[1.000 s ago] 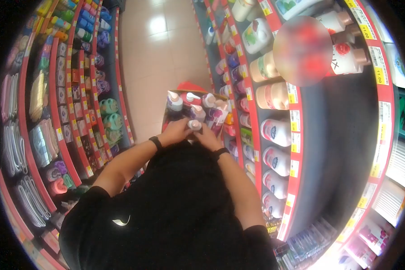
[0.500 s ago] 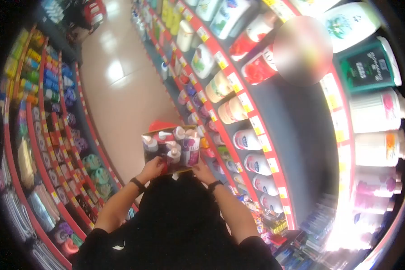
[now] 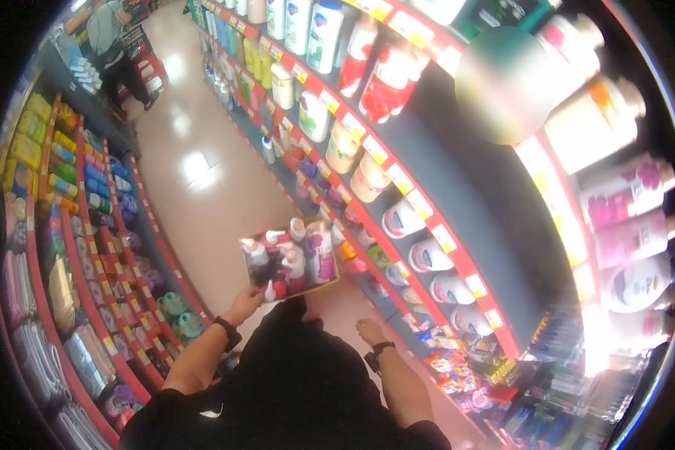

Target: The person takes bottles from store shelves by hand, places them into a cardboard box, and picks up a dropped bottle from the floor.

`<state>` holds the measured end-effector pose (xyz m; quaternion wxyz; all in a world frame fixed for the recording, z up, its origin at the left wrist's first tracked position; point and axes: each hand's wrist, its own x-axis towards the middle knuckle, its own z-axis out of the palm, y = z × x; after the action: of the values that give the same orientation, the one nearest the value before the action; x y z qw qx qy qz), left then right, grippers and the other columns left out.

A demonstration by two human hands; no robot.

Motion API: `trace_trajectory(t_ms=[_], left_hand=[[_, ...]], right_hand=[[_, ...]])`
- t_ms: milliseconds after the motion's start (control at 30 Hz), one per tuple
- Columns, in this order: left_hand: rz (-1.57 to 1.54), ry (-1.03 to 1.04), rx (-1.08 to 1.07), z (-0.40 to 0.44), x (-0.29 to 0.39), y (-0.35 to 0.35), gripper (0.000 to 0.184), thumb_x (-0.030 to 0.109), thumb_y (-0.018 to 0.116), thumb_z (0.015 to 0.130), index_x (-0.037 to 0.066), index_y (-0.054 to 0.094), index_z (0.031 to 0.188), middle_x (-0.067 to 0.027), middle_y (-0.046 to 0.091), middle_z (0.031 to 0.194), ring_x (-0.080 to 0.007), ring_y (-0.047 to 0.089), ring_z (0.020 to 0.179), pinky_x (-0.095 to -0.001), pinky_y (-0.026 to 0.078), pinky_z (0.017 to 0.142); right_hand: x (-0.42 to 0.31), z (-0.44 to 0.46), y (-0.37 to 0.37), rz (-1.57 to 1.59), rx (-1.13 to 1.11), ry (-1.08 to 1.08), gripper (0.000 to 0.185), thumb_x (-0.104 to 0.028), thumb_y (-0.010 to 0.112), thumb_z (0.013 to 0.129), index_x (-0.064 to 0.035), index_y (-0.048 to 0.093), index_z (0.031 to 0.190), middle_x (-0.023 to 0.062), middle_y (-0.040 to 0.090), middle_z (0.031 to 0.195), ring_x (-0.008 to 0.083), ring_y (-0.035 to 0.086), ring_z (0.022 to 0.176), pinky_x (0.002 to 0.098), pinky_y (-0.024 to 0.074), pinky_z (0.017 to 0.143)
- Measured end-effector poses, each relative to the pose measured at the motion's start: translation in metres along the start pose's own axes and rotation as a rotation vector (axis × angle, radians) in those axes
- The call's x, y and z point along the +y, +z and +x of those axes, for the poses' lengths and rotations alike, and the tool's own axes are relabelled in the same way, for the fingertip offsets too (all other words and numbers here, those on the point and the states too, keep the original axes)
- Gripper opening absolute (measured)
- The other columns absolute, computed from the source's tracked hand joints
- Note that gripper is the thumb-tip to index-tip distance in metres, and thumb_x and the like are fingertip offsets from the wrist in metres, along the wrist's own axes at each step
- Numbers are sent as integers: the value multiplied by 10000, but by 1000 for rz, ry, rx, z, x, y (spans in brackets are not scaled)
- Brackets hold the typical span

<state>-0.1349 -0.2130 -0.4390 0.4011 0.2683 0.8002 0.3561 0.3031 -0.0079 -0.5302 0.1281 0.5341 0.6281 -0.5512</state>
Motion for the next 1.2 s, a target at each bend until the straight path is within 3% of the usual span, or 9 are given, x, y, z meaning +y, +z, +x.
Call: trace_trajectory(t_ms=[233, 300, 333, 433, 500, 633, 733, 1033, 1200], left_hand=[[169, -281, -69, -101, -101, -17, 312, 246, 645, 905, 0, 726, 1078, -209, 747, 927, -308, 732, 897, -407, 568, 819], [313, -406, -302, -129, -124, -37, 331, 253, 654, 876, -12, 723, 1063, -214, 749, 910, -324, 740, 845, -412, 574, 799], [226, -423, -185, -148, -172, -34, 293, 272, 647, 878, 11, 731, 981, -153, 734, 806, -308, 714, 688, -420, 577, 695], [443, -423, -470, -189, -175, -48, 261, 283, 638, 891, 42, 722, 946, -79, 689, 739, -246, 661, 586, -392, 538, 566], [251, -719, -384, -214, -146, -57, 226, 272, 630, 911, 67, 707, 967, -54, 655, 754, -185, 635, 594, -337, 490, 509], [71, -717, -292, -211, -168, -63, 248, 235, 623, 914, 35, 706, 1035, -70, 684, 822, -170, 659, 655, -334, 501, 520], [129, -616, -213, -191, -159, -74, 262, 200, 616, 929, 3, 706, 1076, -84, 702, 862, -174, 673, 712, -346, 539, 586], [-41, -435, 4, -137, -117, -134, 253, 170, 645, 930, -28, 692, 1081, -97, 708, 865, -164, 662, 727, -324, 541, 663], [14, -551, -159, -72, -252, -193, 245, 205, 656, 890, -18, 720, 971, -99, 716, 792, -196, 669, 652, -364, 533, 598]], right_hand=[[12, -86, 62, 379, -18, 150, 403, -250, 610, 958, -15, 644, 1284, 98, 699, 1059, 190, 670, 868, 320, 542, 698], [44, -101, 84, 418, -18, 242, 380, -252, 612, 950, -34, 640, 1260, 101, 696, 1046, 199, 671, 853, 342, 545, 694], [64, -107, 93, 429, -23, 245, 380, -252, 612, 950, -34, 640, 1260, 101, 696, 1046, 199, 671, 853, 342, 545, 694], [114, -122, 104, 447, -153, 416, 380, -264, 616, 943, -57, 628, 1261, 111, 697, 1062, 214, 677, 856, 365, 558, 713], [123, -136, 105, 499, -95, 455, 228, -264, 610, 955, -62, 656, 1050, 95, 696, 941, 216, 676, 741, 345, 549, 616], [117, -142, 100, 495, -7, 513, 201, -261, 611, 957, -69, 656, 996, 89, 692, 903, 214, 667, 709, 341, 542, 588], [132, -117, 100, 490, -66, 471, 399, -269, 610, 934, -43, 645, 1260, 120, 700, 1059, 235, 678, 845, 381, 559, 717], [-15, -55, 100, 408, -3, 279, 474, -279, 588, 953, -18, 614, 1347, 107, 693, 1106, 216, 672, 906, 366, 551, 761], [-114, -52, 136, 481, 120, 256, 450, -262, 581, 981, -20, 604, 1359, 105, 693, 1112, 201, 670, 919, 353, 552, 760]])
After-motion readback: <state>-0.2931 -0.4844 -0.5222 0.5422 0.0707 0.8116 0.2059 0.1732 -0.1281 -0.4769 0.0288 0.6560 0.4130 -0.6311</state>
